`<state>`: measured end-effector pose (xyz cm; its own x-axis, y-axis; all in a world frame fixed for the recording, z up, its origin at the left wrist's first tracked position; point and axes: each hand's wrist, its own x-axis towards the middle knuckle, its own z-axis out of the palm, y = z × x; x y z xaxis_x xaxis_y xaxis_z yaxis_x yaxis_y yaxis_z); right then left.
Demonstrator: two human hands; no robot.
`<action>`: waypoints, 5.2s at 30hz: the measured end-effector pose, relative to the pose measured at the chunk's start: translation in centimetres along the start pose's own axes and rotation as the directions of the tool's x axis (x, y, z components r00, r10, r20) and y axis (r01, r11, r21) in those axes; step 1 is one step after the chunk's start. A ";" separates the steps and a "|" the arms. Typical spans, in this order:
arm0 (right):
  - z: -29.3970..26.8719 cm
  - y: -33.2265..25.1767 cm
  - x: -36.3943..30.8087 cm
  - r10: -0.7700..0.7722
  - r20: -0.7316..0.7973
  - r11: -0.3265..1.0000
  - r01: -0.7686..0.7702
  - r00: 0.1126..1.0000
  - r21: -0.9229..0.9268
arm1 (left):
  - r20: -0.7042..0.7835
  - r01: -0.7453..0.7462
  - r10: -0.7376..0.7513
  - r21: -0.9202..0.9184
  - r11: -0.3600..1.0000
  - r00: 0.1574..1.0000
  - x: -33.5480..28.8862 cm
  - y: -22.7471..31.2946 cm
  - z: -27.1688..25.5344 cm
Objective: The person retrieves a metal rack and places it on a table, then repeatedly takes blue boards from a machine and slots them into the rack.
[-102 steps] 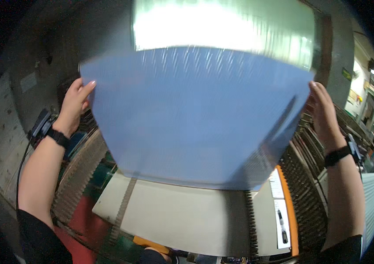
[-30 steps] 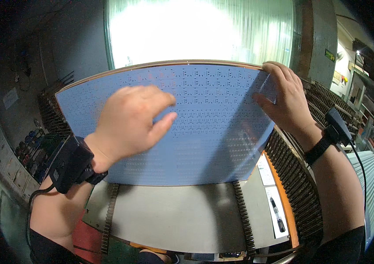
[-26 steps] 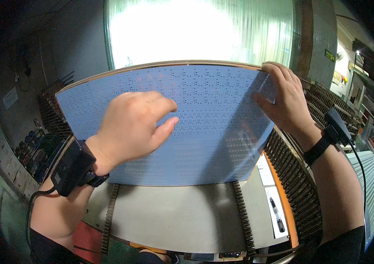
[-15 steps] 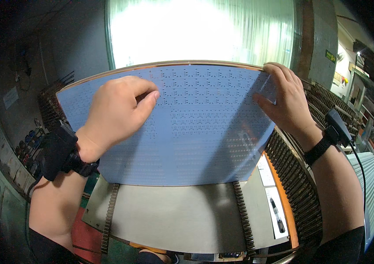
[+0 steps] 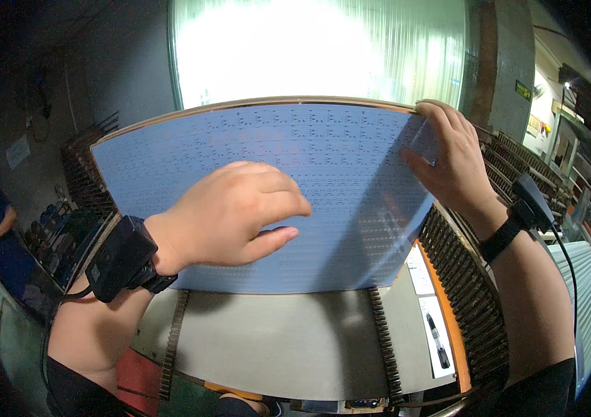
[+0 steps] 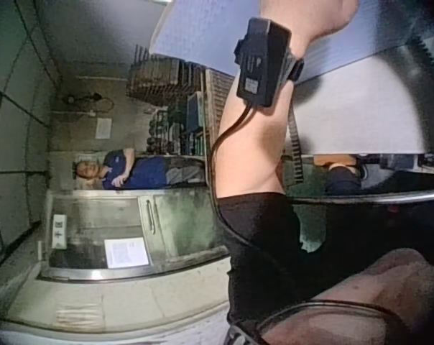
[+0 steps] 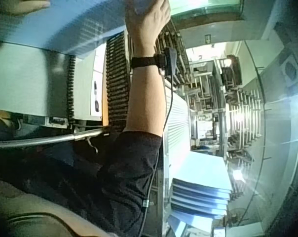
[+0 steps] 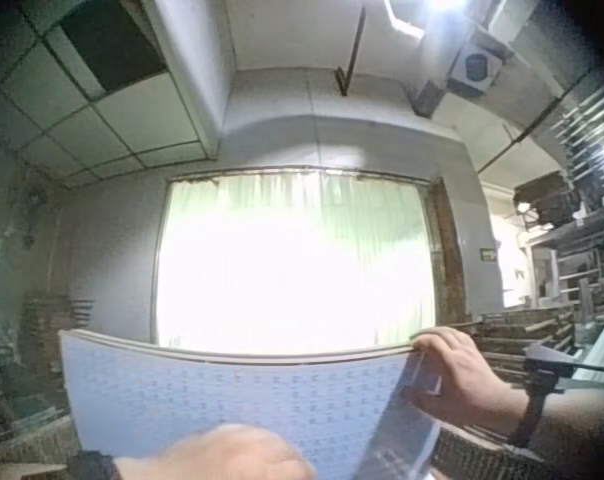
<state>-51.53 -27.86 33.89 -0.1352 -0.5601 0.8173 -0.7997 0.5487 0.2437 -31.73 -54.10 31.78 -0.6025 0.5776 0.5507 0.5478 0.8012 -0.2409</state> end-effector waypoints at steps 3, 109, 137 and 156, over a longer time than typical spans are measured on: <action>0.0 0.1 0.1 0.004 0.012 1.000 -0.004 1.000 0.026 | -0.061 -0.088 0.088 0.007 0.996 0.994 0.6 0.6 -0.5; -14.5 -20.3 -58.0 0.202 0.979 0.855 -0.495 0.039 -0.156 | 0.924 0.384 -0.346 0.264 0.885 0.161 -36.9 34.2 15.6; -9.1 -23.4 -62.0 0.158 0.985 0.788 -0.610 0.070 -0.083 | 0.694 0.763 -0.545 -0.009 0.647 0.470 -41.6 35.9 25.3; -49.7 -2.2 -29.5 0.256 -0.494 0.774 -0.483 0.831 -0.409 | 0.819 0.647 -0.196 -0.255 0.718 0.539 -34.0 38.9 26.3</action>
<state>-16.74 18.32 35.19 -0.0280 -0.0177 0.9995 -0.3147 0.9492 0.0080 -5.14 -38.45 -17.34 -0.9075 0.2831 -0.3104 0.1514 0.9096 0.3869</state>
